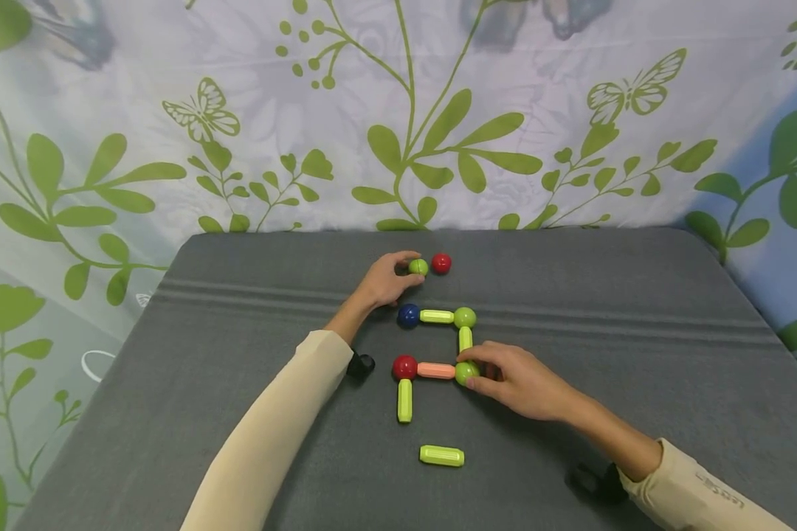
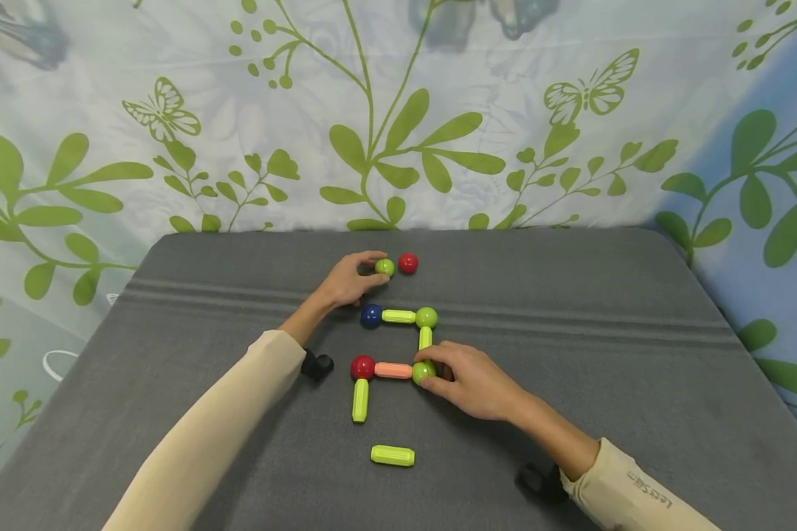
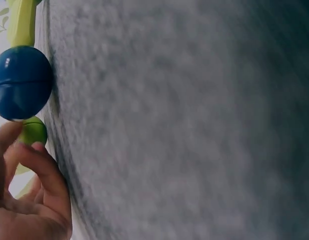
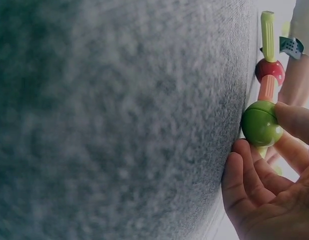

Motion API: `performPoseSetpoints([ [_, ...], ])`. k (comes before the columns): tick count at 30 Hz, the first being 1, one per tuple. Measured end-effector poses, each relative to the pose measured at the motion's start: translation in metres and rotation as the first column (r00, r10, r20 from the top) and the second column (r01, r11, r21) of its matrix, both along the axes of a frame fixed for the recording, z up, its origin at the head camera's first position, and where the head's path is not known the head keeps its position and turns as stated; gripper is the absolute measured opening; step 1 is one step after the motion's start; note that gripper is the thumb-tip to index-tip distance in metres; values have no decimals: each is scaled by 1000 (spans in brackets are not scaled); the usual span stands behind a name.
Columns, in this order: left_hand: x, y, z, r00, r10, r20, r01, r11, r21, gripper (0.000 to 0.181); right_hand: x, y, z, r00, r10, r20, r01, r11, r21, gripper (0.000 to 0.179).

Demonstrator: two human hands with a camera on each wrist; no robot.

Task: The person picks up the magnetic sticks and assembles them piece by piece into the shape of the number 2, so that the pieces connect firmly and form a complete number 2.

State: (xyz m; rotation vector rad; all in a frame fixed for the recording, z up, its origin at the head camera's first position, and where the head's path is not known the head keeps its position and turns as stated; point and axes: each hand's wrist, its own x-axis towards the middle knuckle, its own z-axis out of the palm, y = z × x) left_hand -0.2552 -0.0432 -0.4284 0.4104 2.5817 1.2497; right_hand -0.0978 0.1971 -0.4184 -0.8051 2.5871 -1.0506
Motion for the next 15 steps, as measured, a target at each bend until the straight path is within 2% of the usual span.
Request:
performPoseSetpoints([
  [6, 1, 0, -2, 997, 76, 19, -77, 995, 56, 41, 0, -1, 1, 1000, 1, -3, -1, 1000, -7, 29],
  [15, 1, 1, -3, 996, 83, 44, -87, 992, 87, 40, 2, -1, 1, 1000, 4, -28, -4, 1000, -26, 27],
])
